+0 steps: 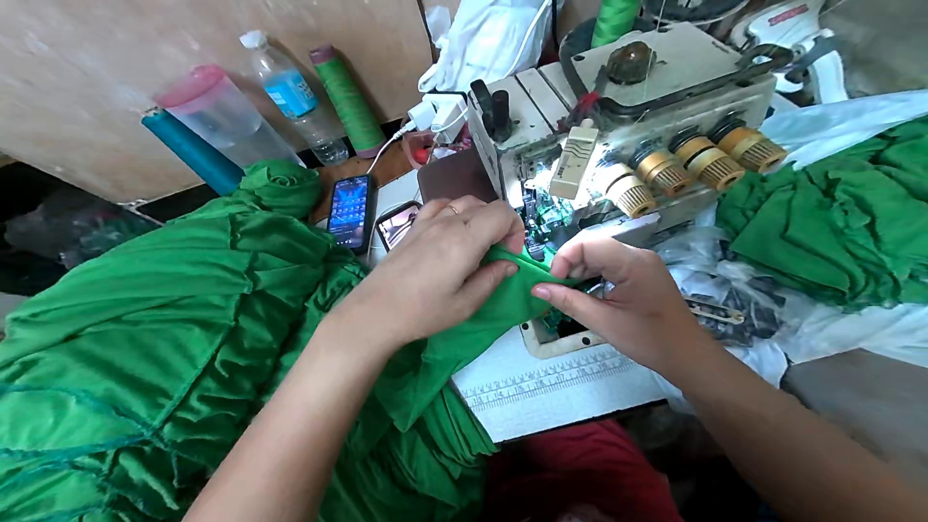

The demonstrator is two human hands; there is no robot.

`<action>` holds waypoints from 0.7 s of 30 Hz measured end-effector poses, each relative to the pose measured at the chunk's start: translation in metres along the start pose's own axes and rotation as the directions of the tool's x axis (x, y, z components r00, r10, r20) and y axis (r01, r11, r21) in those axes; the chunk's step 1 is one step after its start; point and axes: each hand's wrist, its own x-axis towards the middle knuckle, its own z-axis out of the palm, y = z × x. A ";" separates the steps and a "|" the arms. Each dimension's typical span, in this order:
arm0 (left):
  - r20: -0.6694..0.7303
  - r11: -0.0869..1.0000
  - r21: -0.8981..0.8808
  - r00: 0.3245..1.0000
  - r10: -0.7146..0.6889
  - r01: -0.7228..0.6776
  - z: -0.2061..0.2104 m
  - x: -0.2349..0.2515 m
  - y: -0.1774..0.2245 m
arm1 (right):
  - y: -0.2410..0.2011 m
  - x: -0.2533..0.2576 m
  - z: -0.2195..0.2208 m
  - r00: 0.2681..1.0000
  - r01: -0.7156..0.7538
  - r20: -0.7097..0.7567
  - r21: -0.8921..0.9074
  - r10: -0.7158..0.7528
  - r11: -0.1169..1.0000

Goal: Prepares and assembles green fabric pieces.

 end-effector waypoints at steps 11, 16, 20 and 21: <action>0.009 0.985 0.125 0.992 0.122 -0.122 0.027 0.000 -0.012 | 0.020 -0.028 0.000 0.985 0.120 0.108 0.130 -0.134 0.984; 0.018 0.987 0.069 0.989 0.147 -0.148 0.021 0.003 0.027 | 0.029 -0.020 0.001 0.981 0.155 0.084 0.210 -0.176 0.965; 0.010 0.979 0.171 0.994 0.112 -0.112 0.017 0.008 0.002 | 0.040 -0.010 0.006 0.970 0.244 -0.015 0.062 -0.243 0.968; 0.019 0.973 0.214 0.997 0.079 -0.081 0.013 0.008 -0.008 | 0.042 -0.008 0.007 0.969 0.247 -0.038 0.018 -0.246 0.969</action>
